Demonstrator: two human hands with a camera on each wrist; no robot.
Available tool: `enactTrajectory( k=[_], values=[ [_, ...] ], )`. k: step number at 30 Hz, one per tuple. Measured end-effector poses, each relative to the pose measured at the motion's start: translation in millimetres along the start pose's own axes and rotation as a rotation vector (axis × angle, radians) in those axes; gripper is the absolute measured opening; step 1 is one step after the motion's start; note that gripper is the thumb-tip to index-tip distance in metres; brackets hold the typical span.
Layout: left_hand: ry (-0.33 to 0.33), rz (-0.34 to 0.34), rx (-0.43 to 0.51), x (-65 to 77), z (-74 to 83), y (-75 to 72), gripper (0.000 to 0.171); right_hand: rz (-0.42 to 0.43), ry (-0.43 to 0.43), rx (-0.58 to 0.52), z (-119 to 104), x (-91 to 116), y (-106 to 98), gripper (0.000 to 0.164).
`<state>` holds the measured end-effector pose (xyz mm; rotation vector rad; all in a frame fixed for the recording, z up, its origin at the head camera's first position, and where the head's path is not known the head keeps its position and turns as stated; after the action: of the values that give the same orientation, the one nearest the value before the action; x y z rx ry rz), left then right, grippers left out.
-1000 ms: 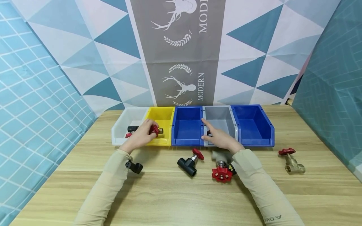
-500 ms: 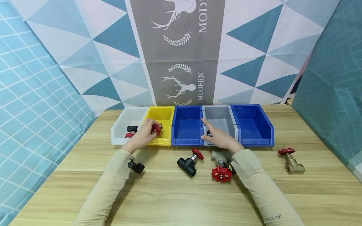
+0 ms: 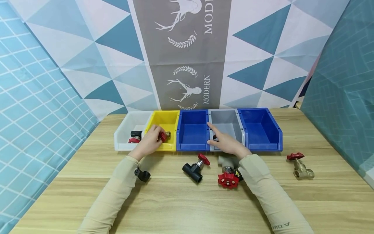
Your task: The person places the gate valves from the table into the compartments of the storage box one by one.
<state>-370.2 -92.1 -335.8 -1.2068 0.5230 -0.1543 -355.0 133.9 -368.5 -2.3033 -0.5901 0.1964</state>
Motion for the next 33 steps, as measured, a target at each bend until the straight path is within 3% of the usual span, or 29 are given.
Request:
enactTrajectory(
  k=[6,18,29,33],
  values=[
    [0.006,0.028,0.007,0.0,0.4,-1.3,0.017,0.003,0.004,0.003,1.3,-0.4,0.3,0.071],
    [-0.045,0.007,0.011,-0.7,-3.7,2.0,0.016,0.006,0.013,0.002,0.4,-0.7,0.5,0.070],
    [-0.109,-0.117,0.018,1.5,-6.1,15.5,0.014,0.007,0.011,0.005,0.3,-0.1,1.2,0.070],
    [-0.105,-0.129,0.020,2.5,-5.5,17.7,0.015,0.009,0.014,0.001,1.4,0.2,1.2,0.070]
  ],
)
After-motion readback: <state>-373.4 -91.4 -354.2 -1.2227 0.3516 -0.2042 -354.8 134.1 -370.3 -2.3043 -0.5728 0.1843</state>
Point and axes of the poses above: each hand's wrist, its own x-axis away from the middle knuckle, its own y-axis out of the palm, z = x × y, the point moved 10 cm from there along -x, towards the middle knuckle, and after that the axes turned 4 degrees about -x, right-handed, at the moved point
